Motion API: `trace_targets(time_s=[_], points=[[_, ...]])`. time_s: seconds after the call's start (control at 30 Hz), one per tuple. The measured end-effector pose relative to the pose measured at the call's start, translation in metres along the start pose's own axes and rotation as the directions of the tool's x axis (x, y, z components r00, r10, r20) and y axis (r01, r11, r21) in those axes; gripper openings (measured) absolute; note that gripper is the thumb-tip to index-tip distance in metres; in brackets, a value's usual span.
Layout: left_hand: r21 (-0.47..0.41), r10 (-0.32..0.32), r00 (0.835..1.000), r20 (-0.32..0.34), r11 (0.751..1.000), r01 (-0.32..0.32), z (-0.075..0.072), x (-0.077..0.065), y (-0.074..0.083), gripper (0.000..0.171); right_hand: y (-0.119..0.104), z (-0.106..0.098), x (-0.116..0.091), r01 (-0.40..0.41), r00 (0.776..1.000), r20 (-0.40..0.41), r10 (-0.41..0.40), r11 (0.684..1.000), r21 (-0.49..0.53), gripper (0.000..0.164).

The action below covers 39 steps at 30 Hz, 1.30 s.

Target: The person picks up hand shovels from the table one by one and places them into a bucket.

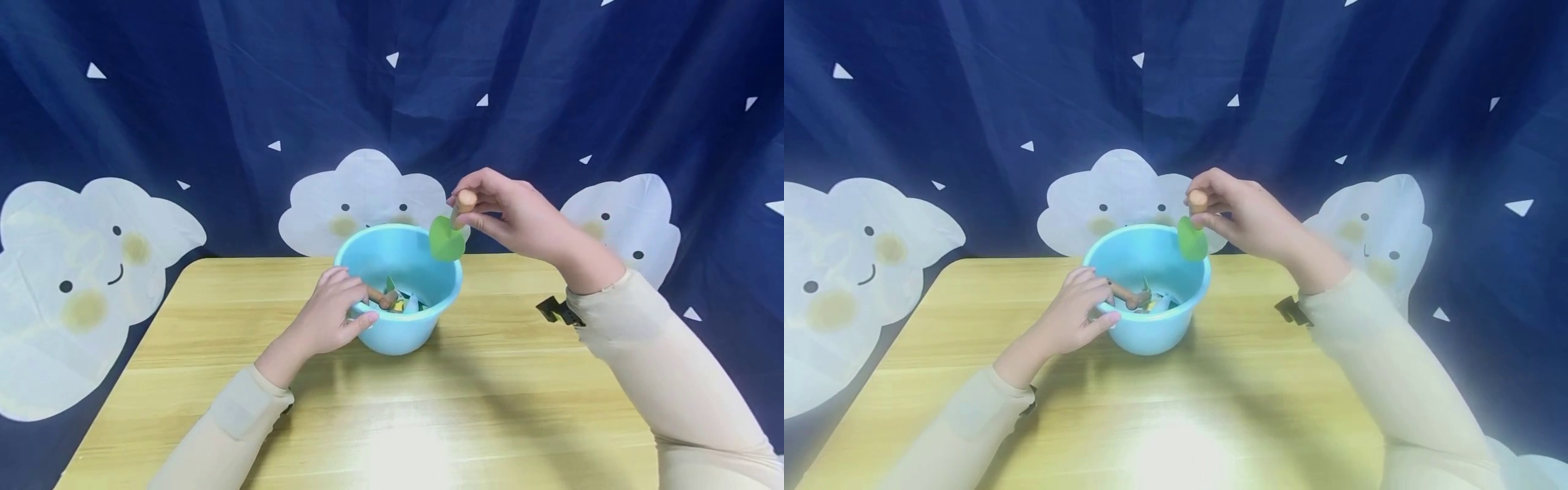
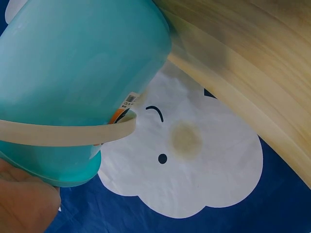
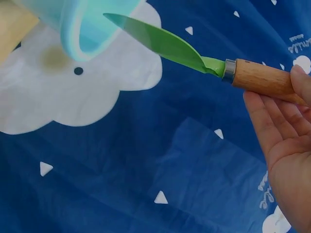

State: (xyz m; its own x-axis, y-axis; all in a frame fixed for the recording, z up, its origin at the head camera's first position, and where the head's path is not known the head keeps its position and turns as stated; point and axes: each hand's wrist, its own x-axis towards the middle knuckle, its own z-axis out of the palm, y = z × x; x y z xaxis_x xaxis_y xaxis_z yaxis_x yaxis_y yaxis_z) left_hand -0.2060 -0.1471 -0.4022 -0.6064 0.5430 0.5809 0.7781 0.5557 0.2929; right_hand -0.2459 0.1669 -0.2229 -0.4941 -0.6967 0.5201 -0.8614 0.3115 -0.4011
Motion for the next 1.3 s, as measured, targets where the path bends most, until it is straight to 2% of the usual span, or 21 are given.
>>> trace_targets(time_s=[0.53,1.0,1.3], points=[[0.003,-0.001,1.000,0.013,1.000,0.000,-0.001,0.001,0.001,0.049,0.014,0.034,0.003,-0.021,1.000,0.019,0.020,0.996,0.082,0.033],[0.014,-0.002,1.000,0.011,1.000,0.002,-0.001,0.001,0.002,0.052,0.027,0.059,-0.002,-0.075,0.995,0.069,0.076,0.997,-0.017,0.035],[0.011,-0.004,1.000,0.004,1.000,0.004,-0.002,0.001,0.002,0.053,0.033,0.070,-0.005,-0.082,0.993,0.089,0.082,0.997,-0.009,0.035]])
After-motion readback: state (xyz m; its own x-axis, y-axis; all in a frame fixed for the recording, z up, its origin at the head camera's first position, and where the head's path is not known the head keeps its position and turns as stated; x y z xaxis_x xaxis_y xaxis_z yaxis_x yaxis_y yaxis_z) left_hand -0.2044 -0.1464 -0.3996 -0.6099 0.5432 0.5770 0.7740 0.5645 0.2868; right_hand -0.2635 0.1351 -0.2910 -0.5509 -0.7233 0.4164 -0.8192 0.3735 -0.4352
